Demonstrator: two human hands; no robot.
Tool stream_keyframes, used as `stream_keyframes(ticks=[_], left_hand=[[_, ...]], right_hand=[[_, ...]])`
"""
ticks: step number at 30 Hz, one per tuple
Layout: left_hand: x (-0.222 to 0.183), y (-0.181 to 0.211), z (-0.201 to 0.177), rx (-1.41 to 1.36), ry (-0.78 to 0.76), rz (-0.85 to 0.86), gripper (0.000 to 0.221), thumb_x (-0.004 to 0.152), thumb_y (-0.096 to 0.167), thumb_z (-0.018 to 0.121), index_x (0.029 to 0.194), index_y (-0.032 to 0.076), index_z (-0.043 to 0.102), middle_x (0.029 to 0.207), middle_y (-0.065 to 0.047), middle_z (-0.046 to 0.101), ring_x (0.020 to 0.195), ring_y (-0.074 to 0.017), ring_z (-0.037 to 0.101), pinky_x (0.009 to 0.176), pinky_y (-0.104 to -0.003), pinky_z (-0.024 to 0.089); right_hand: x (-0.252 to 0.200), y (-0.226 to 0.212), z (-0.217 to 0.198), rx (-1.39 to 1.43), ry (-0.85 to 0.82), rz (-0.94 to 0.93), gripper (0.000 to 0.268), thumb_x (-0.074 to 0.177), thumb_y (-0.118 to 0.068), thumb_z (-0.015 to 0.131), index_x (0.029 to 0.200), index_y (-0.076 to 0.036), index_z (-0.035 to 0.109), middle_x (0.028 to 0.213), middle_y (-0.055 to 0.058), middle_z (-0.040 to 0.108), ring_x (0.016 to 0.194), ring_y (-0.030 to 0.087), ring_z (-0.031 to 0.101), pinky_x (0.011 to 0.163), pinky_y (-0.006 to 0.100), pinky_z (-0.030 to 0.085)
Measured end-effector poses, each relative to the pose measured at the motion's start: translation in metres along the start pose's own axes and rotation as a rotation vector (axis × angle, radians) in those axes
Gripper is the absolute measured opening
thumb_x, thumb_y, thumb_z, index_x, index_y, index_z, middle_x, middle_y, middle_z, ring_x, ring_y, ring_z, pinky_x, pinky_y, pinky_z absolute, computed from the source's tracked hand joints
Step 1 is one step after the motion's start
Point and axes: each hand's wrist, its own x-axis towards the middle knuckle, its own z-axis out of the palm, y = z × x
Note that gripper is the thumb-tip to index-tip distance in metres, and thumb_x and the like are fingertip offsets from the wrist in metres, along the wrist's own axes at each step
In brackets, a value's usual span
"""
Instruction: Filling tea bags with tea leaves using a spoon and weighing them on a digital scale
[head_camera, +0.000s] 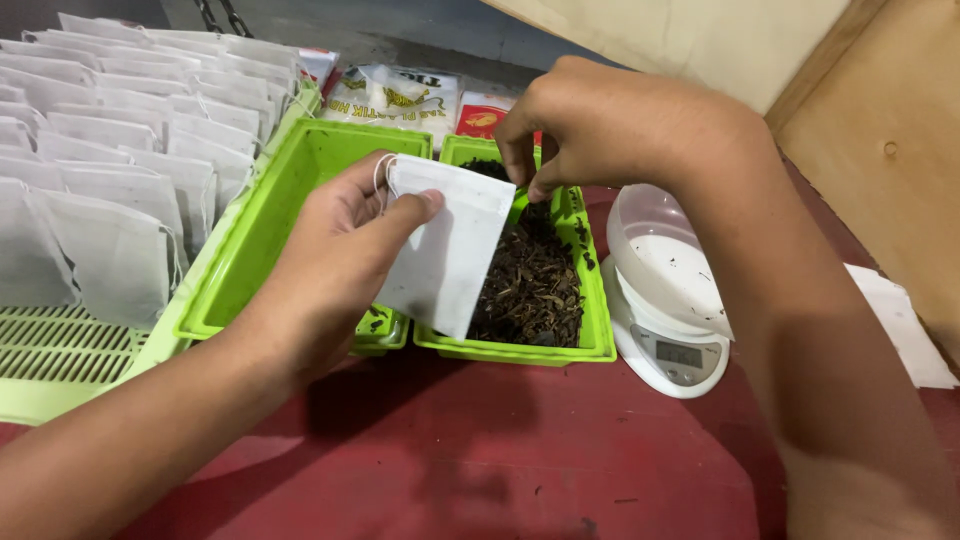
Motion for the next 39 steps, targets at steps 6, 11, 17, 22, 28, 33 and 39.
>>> stream_keyframes(ticks=[6,11,17,22,28,33,39], left_hand=[[-0.003,0.006,0.002,0.012,0.038,0.038,0.008,0.095,0.011,0.067,0.103,0.009,0.066,0.095,-0.005,0.075,0.08,-0.0124,0.068,0.069,-0.027,0.055],[-0.004,0.007,0.003,0.004,0.063,-0.055,0.013,0.092,0.009,0.074,0.093,0.01,0.061,0.087,-0.004,0.071,0.074,-0.0102,0.062,0.066,-0.025,0.05],[-0.002,-0.001,-0.002,0.045,0.018,0.005,0.024,0.087,0.011,0.082,0.088,0.013,0.058,0.08,-0.001,0.066,0.068,-0.0057,0.055,0.059,-0.02,0.044],[-0.008,0.019,0.006,-0.001,0.02,-0.157,0.015,0.088,0.011,0.075,0.098,0.002,0.069,0.093,-0.012,0.078,0.073,-0.0171,0.068,0.061,-0.03,0.057],[-0.009,0.01,0.006,0.006,-0.024,-0.224,0.023,0.095,0.022,0.069,0.094,-0.001,0.074,0.079,-0.012,0.075,0.06,-0.0157,0.062,0.049,-0.03,0.048],[-0.007,0.0,0.001,0.054,-0.11,-0.08,0.014,0.094,0.015,0.072,0.093,0.002,0.074,0.077,-0.003,0.07,0.066,-0.0102,0.06,0.056,-0.024,0.044],[-0.006,0.0,0.004,-0.025,-0.078,-0.188,0.025,0.085,0.007,0.083,0.072,0.006,0.062,0.074,-0.012,0.076,0.06,-0.0167,0.066,0.05,-0.03,0.051]], right_hand=[[0.0,-0.003,-0.001,0.033,-0.042,0.047,0.015,0.089,-0.01,0.075,0.101,-0.018,0.078,0.091,0.001,0.079,0.089,0.018,0.071,0.075,0.04,0.049],[-0.006,-0.005,-0.004,0.073,-0.035,0.075,0.021,0.092,-0.004,0.063,0.095,-0.019,0.076,0.093,-0.002,0.078,0.09,0.015,0.069,0.077,0.038,0.048],[-0.003,0.013,-0.002,0.086,0.004,0.02,0.027,0.089,-0.005,0.058,0.1,-0.021,0.077,0.095,-0.004,0.08,0.088,0.015,0.071,0.079,0.035,0.048],[-0.013,0.027,-0.01,0.067,0.067,0.02,0.024,0.091,-0.007,0.057,0.105,-0.015,0.074,0.101,0.0,0.08,0.09,0.024,0.071,0.08,0.04,0.05],[-0.024,0.036,-0.014,0.174,0.076,0.115,0.024,0.096,-0.009,0.054,0.103,-0.015,0.075,0.103,-0.002,0.081,0.096,0.016,0.073,0.084,0.034,0.05],[-0.02,0.048,-0.009,0.237,0.048,0.043,0.029,0.095,-0.005,0.053,0.106,-0.014,0.078,0.106,-0.002,0.082,0.096,0.015,0.073,0.086,0.03,0.051],[-0.026,0.054,-0.012,0.243,0.111,0.095,0.024,0.099,-0.007,0.055,0.104,-0.015,0.077,0.105,-0.003,0.081,0.091,0.015,0.069,0.078,0.032,0.048]])
